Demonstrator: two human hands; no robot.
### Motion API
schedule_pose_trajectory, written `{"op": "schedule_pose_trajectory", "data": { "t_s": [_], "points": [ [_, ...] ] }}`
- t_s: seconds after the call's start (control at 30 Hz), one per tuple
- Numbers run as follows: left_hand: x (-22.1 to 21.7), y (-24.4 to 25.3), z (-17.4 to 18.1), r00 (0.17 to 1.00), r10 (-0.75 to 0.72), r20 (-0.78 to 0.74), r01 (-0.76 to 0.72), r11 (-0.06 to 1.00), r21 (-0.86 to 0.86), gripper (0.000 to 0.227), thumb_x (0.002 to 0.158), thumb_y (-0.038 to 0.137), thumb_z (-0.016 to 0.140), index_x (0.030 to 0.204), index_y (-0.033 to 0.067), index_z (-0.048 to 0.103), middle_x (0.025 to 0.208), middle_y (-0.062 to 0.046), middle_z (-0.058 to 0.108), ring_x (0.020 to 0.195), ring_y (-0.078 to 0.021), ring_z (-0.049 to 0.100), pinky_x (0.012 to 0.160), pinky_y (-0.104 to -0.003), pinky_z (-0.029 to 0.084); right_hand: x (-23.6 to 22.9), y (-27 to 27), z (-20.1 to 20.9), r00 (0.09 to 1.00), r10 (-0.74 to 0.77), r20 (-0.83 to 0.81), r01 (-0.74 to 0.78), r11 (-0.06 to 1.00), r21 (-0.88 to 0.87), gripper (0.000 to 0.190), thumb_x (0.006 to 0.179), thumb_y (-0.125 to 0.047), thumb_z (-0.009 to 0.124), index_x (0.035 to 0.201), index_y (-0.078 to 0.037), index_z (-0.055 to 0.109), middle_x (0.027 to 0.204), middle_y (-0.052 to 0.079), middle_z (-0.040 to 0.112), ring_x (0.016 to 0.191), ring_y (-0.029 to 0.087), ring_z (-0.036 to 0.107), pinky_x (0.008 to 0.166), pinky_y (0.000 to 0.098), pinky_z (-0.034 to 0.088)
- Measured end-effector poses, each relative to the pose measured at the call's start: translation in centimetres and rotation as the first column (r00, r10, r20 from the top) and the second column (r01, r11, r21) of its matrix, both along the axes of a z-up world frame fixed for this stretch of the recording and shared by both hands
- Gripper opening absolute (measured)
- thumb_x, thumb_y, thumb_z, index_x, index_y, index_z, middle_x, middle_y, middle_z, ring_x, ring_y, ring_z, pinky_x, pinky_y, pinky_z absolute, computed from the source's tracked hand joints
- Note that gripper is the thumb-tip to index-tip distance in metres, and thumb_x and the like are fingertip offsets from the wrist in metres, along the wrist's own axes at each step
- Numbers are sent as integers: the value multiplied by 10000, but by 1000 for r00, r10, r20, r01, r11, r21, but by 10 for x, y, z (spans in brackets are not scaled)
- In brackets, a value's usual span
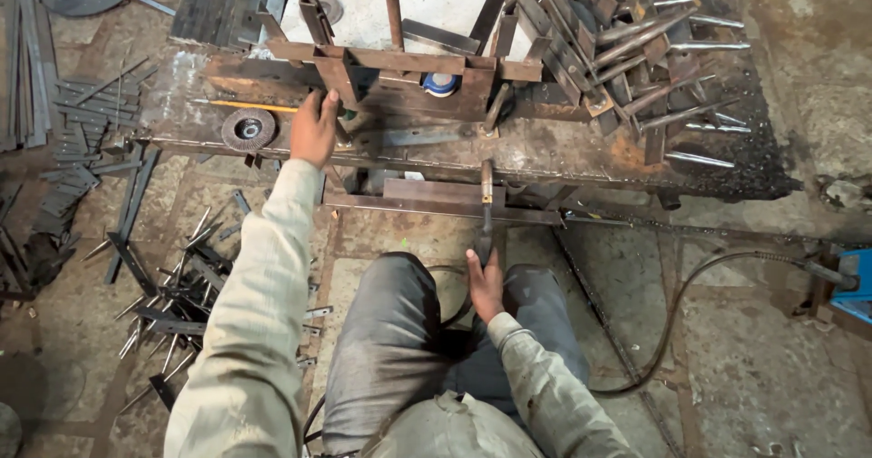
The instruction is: Welding small metal components onto a larger metal frame on a workshop table.
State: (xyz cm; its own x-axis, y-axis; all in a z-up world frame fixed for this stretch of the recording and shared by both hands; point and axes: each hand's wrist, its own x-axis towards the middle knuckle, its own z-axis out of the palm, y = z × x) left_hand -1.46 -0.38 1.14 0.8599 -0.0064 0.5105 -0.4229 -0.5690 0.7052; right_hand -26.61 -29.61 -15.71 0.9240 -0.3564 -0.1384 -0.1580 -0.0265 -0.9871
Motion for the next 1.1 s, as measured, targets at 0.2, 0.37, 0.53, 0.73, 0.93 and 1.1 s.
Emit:
{"op": "schedule_pose_trajectory", "data": {
  "t_s": [0.2, 0.37, 0.53, 0.73, 0.93, 1.1],
  "points": [
    [5, 2, 36, 981, 59, -185, -48, 997, 61, 464, 1032, 462, 632, 1025, 4, 706, 896, -206, 729, 846, -368, 718, 768, -441, 523, -2, -4, -13, 999, 35, -25, -33, 998, 58, 503, 999, -391, 637, 1271, 25, 556, 806, 126, 622, 624, 218, 586, 586, 383, 497],
    [22, -12, 83, 984, 50, -169, -17, 982, 189, 468, 1027, 478, 638, 1025, 21, 734, 896, -214, 738, 868, -399, 720, 798, -472, 534, 0, -3, -10, 991, 38, 125, -18, 987, -159, 524, 1002, -391, 632, 1298, 32, 543, 974, 108, 708, 805, 247, 673, 737, 396, 537],
    [57, -26, 86, 986, 54, -160, 27, 886, 463, 429, 968, 483, 674, 1064, 76, 769, 910, -231, 724, 865, -446, 680, 767, -538, 518, -1, -4, -19, 989, 34, 141, -14, 990, -138, 467, 1015, -373, 631, 1258, 20, 571, 904, 88, 706, 766, 210, 644, 716, 369, 529],
    [53, -37, 74, 973, 223, -65, -148, 811, 565, 453, 1004, 518, 671, 986, 77, 774, 926, -229, 728, 886, -448, 683, 777, -545, 539, -1, -4, -20, 1000, 18, 21, -19, 999, 42, 346, 995, -317, 642, 1160, -21, 575, 755, 30, 602, 594, 122, 572, 557, 301, 486],
    [44, -30, 56, 993, 117, -24, -85, 836, 542, 412, 1004, 477, 684, 1025, 73, 763, 928, -217, 730, 864, -451, 687, 750, -548, 540, -2, 0, -17, 984, 70, 164, -56, 994, -89, 329, 1043, -286, 628, 1241, -30, 570, 851, 11, 628, 703, 101, 564, 623, 299, 482],
    [30, -33, 63, 971, 91, -222, 75, 763, 641, 424, 978, 538, 692, 1092, 140, 781, 976, -215, 737, 924, -429, 692, 810, -538, 541, -1, 0, -20, 987, 84, 138, -101, 988, 116, 315, 1042, -276, 619, 1230, -32, 554, 820, 28, 580, 686, 115, 576, 620, 306, 486]
  ]
}}
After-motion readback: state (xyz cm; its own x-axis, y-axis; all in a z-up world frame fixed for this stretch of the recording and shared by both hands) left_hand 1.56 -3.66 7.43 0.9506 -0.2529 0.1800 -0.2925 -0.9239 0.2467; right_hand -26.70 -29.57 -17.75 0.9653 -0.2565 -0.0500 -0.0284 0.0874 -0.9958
